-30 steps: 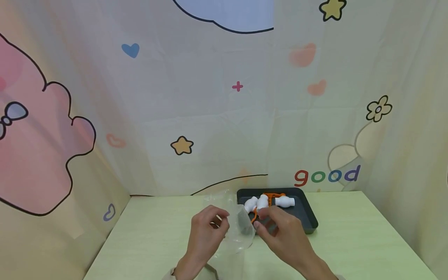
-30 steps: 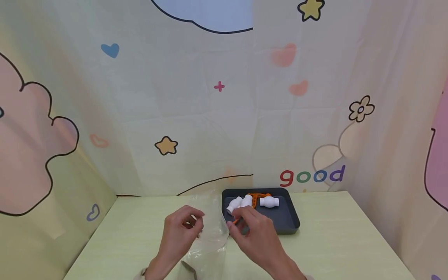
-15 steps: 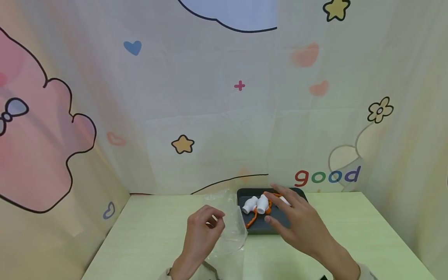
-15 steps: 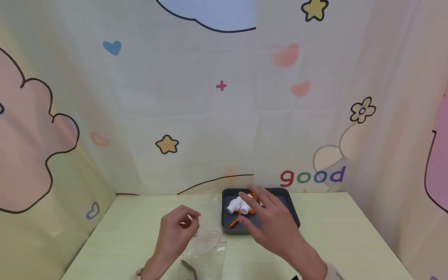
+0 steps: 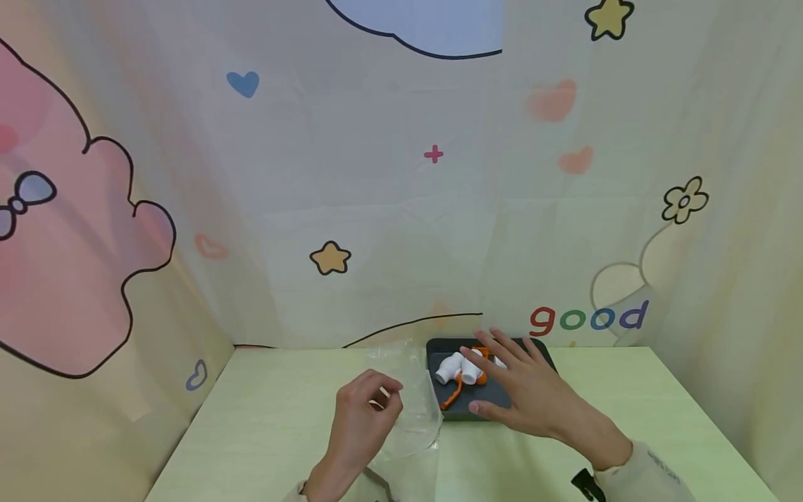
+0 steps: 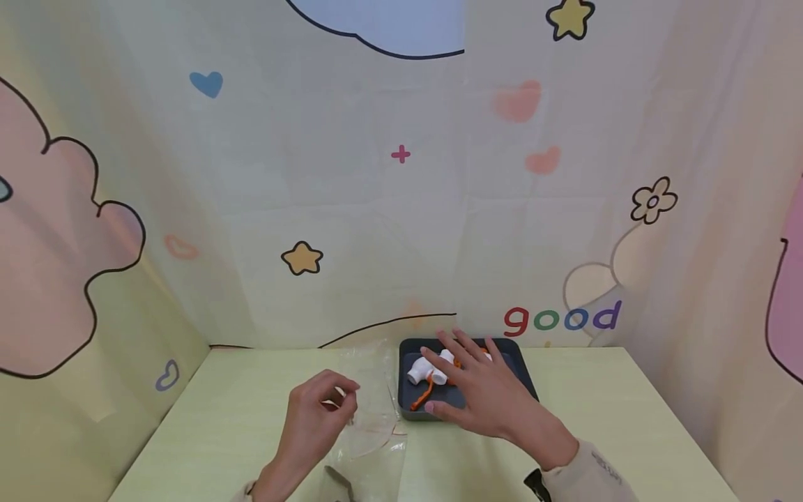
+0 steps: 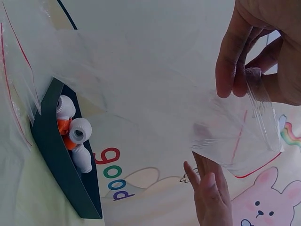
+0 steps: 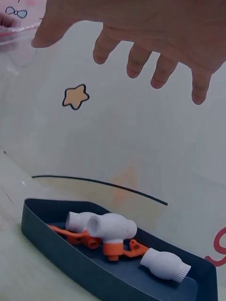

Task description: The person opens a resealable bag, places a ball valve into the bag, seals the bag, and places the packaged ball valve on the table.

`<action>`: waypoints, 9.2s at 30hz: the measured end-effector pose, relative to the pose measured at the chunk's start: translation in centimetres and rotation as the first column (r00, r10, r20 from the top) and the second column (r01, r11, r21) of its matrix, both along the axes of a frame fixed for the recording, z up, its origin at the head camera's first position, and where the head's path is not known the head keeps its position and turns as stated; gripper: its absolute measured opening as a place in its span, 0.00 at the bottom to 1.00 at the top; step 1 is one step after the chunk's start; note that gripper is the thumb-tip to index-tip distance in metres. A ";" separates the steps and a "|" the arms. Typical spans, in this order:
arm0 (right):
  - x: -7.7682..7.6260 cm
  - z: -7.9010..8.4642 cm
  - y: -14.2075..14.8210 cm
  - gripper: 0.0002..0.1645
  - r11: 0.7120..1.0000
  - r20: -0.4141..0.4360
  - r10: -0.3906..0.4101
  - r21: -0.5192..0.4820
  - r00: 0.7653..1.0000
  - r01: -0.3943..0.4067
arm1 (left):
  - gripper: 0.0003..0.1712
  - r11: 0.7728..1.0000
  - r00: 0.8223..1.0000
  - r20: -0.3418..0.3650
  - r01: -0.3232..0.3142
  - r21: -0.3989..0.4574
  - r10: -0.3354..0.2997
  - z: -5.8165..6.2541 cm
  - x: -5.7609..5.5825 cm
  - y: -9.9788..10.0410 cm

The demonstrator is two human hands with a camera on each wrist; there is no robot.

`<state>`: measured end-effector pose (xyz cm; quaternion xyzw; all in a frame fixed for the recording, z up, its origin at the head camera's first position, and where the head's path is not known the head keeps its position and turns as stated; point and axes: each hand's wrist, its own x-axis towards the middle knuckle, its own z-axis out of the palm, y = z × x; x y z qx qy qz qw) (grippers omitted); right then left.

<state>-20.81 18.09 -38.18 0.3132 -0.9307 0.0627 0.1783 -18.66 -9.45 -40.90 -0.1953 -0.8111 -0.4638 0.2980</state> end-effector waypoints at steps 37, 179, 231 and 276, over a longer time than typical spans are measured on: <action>-8.4 -6.8 -3.8 0.32 0.986 0.288 0.048 0.143 0.956 -0.092 | 0.14 1.000 0.998 0.068 0.015 0.002 -0.015 -0.8 -0.1 0.0; 0.7 5.4 -1.0 0.11 0.828 -0.510 0.179 -0.384 0.841 -0.409 | 0.10 0.996 0.995 0.088 0.048 0.079 -0.055 0.4 -0.6 1.9; 5.8 3.4 -3.7 0.21 0.800 -0.393 0.289 -0.402 0.873 -0.445 | 0.07 0.976 0.971 0.205 0.077 0.203 -0.119 1.4 -0.2 3.3; 3.6 1.5 -5.7 0.11 0.936 -0.043 0.138 -0.320 0.989 -0.145 | 0.05 0.969 0.949 0.251 0.143 0.200 -0.192 2.0 1.3 4.5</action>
